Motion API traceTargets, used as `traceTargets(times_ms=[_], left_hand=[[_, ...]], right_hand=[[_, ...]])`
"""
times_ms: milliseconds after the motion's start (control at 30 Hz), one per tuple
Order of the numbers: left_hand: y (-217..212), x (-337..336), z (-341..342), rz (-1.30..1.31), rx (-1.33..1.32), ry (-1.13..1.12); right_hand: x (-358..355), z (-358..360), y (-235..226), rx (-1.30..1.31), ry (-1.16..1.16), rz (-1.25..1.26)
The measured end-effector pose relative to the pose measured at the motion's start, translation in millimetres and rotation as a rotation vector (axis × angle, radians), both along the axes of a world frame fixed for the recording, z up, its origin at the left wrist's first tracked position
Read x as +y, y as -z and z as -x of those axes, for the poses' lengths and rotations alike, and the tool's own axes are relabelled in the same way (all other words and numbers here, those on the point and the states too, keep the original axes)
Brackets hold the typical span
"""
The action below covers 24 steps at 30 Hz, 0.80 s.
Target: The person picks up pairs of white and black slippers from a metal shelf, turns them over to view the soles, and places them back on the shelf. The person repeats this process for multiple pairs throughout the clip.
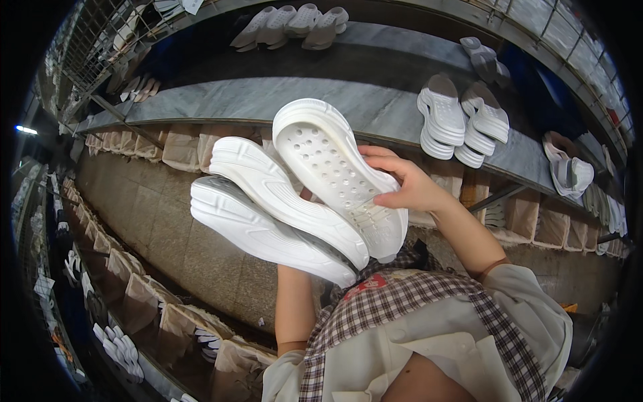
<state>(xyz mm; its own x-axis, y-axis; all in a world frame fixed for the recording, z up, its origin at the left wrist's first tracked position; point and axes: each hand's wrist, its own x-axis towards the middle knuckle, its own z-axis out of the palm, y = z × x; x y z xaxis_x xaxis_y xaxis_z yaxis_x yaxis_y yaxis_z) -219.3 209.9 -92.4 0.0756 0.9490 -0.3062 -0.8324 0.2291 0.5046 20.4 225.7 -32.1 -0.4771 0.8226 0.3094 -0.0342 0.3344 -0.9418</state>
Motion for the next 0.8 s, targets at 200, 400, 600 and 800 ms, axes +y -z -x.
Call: traceTargets(times_ms=[200, 400, 600, 800], left_hand=[[-13.4, -6.6, -6.4, 0.053, 0.001, -0.005], [-6.6, -11.8, -8.7, -0.018, 0.015, -0.022], [6.8, 3.3, -13.0, -0.461, -0.175, 0.113], [28.8, 9.8, -8.0, -0.513, -0.023, 0.055]], right_hand=[[-3.0, -3.0, 13.9, 0.321, 0.021, 0.279], [-0.1, -10.7, 22.3, 0.499, 0.104, 0.528], [-3.9, -11.5, 20.2, 0.650, -0.024, 0.639], [-9.3, -1.4, 11.6, 0.839, -0.079, 0.781]])
